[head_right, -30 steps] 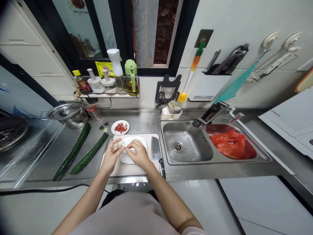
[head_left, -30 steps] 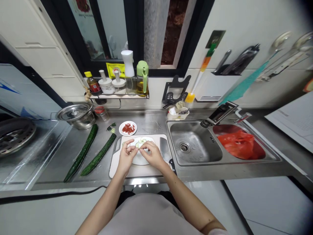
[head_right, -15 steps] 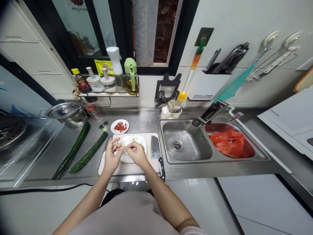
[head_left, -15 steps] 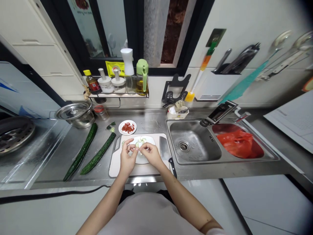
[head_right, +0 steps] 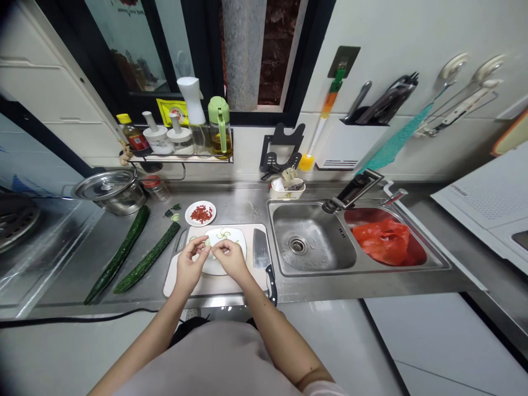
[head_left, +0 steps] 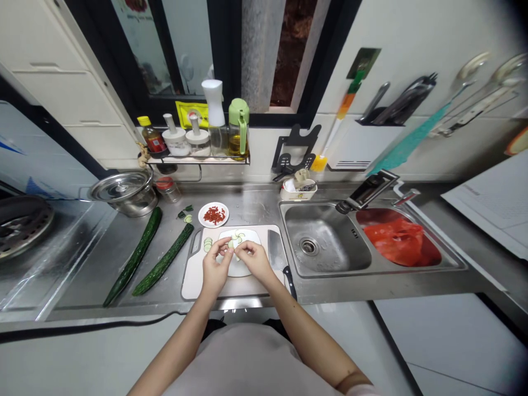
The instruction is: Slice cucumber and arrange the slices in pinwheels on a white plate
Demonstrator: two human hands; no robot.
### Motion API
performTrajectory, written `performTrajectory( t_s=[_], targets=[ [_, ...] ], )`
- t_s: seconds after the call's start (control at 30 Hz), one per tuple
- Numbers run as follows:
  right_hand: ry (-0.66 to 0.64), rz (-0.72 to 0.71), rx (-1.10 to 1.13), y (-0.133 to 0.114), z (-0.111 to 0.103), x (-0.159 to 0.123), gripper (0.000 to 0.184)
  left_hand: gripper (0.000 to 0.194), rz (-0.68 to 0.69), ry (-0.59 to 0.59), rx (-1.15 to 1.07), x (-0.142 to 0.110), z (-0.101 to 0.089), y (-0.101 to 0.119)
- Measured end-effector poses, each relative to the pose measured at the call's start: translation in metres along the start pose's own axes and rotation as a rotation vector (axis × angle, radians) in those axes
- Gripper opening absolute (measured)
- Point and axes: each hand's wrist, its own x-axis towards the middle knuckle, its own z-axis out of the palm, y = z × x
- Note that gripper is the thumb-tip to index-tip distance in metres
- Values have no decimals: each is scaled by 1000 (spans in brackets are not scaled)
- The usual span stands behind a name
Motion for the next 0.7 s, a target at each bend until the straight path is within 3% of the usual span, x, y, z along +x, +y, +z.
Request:
performTrajectory(
  t_s=[0.2, 0.47, 0.7],
  targets=[
    [-19, -51, -81, 9, -21, 8, 12, 29, -98, -37, -114, 7, 13, -15],
    [-271, -42, -224, 38, -69, 40, 18, 36, -314, -124, -251, 23, 39, -51],
    [-366, -24, -527, 72, -89, 63, 12, 32, -411, -124, -58, 38, 56, -94]
  ],
)
